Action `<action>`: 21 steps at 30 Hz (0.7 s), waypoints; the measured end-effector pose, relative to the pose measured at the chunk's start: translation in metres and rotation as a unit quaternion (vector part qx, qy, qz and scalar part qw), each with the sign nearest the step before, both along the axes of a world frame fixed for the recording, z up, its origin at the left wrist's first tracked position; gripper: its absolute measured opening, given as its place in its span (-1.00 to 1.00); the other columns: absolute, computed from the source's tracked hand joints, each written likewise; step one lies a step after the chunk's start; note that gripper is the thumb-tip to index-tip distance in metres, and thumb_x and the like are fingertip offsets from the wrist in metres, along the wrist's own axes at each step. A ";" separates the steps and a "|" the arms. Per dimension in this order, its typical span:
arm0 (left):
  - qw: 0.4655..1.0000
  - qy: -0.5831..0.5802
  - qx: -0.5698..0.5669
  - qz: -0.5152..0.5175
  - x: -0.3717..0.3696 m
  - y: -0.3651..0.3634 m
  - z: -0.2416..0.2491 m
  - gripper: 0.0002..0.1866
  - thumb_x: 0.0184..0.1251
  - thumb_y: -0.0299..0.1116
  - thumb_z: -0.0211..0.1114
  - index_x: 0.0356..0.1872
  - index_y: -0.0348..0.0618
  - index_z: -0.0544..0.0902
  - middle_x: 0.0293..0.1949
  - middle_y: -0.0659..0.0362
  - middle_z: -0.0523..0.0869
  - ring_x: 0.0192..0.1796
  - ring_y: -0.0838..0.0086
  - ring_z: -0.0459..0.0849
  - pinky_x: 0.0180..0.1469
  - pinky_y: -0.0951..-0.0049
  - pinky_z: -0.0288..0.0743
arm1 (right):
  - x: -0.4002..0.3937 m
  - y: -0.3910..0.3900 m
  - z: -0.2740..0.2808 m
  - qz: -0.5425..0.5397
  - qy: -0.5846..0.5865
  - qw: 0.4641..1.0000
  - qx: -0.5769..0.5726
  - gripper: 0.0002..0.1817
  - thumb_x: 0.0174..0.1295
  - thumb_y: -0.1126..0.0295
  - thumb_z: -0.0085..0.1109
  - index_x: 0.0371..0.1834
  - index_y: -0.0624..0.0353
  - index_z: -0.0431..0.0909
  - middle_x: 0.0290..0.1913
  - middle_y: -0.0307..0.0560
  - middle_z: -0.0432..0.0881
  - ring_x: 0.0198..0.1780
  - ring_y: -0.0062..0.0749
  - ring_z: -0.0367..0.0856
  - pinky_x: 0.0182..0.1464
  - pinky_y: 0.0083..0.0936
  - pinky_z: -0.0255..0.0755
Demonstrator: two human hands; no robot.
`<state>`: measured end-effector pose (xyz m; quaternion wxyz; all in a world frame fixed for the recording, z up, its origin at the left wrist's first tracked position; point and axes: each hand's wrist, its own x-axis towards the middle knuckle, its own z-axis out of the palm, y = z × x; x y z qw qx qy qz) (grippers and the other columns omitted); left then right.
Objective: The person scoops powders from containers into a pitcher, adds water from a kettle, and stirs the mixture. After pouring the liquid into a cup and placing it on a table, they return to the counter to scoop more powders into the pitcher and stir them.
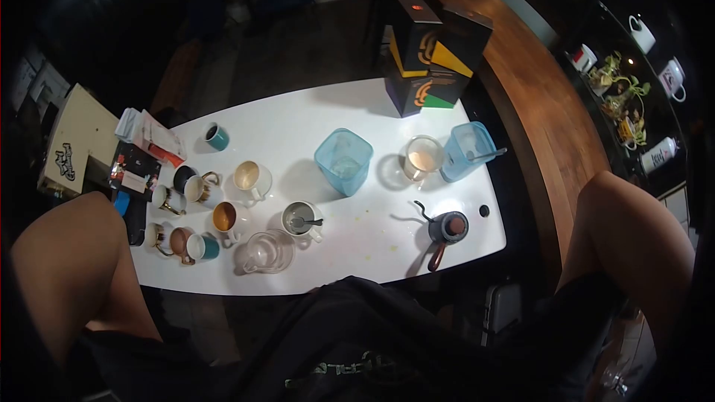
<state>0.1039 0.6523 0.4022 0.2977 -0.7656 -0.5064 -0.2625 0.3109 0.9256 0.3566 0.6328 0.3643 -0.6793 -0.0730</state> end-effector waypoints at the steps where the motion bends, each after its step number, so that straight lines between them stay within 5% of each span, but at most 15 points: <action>1: 1.000 -0.003 0.001 0.000 -0.002 0.001 -0.004 -0.42 0.44 0.13 0.06 0.18 -0.17 0.36 -0.04 -0.02 0.58 -0.02 0.14 0.57 0.09 0.06 0.47 | -0.001 -0.001 0.000 -0.003 -0.001 1.000 0.001 -0.77 0.41 0.16 0.02 0.00 -0.08 0.56 0.05 -0.31 0.53 0.10 -0.55 0.41 0.16 -0.48 0.23; 21: 0.994 0.027 0.095 0.042 0.023 -0.034 -0.033 -0.40 0.41 0.13 0.09 0.24 -0.14 0.34 -0.01 -0.02 0.57 0.01 0.13 0.56 0.09 0.05 0.45 | -0.001 -0.007 -0.006 0.095 0.061 0.993 -0.025 -0.73 0.45 0.08 -0.04 0.13 -0.34 0.56 0.25 -0.50 0.45 0.31 -0.69 0.28 0.35 -0.51 0.05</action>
